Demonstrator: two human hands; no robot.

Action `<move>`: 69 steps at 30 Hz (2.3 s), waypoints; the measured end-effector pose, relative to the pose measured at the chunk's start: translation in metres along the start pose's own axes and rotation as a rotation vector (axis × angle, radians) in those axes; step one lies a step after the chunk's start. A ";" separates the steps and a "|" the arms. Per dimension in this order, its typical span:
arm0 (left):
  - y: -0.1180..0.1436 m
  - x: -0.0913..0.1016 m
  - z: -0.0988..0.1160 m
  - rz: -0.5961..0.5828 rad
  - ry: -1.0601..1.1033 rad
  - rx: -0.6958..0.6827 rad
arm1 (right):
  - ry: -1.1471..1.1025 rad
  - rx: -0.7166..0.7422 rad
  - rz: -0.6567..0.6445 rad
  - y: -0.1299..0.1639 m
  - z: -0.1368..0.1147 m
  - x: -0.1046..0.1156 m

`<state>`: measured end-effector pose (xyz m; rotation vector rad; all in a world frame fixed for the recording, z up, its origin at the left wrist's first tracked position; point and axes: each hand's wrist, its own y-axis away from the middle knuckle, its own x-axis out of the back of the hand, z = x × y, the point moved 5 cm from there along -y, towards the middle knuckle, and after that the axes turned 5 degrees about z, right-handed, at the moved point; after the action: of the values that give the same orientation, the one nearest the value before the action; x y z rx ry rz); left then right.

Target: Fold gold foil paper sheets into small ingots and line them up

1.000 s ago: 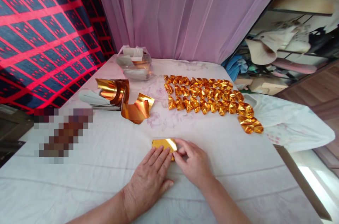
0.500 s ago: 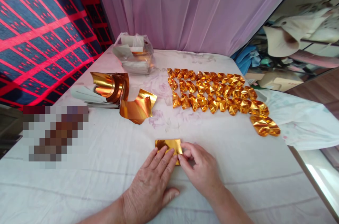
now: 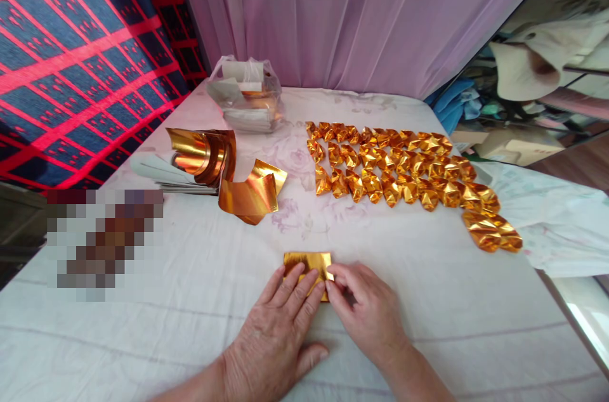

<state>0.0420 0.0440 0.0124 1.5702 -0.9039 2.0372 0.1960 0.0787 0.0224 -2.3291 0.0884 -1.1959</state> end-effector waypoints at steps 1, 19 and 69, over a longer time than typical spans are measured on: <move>0.000 0.000 0.000 0.003 0.000 0.001 | 0.004 0.007 0.000 0.000 0.000 0.000; -0.003 0.001 -0.001 -0.019 0.040 0.018 | 0.018 0.025 -0.021 -0.002 -0.002 0.001; -0.001 0.001 -0.001 -0.002 -0.018 0.050 | 0.172 0.056 -0.071 0.001 -0.003 -0.001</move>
<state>0.0422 0.0455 0.0132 1.6172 -0.8638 2.0619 0.1929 0.0771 0.0227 -2.1939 0.0327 -1.4147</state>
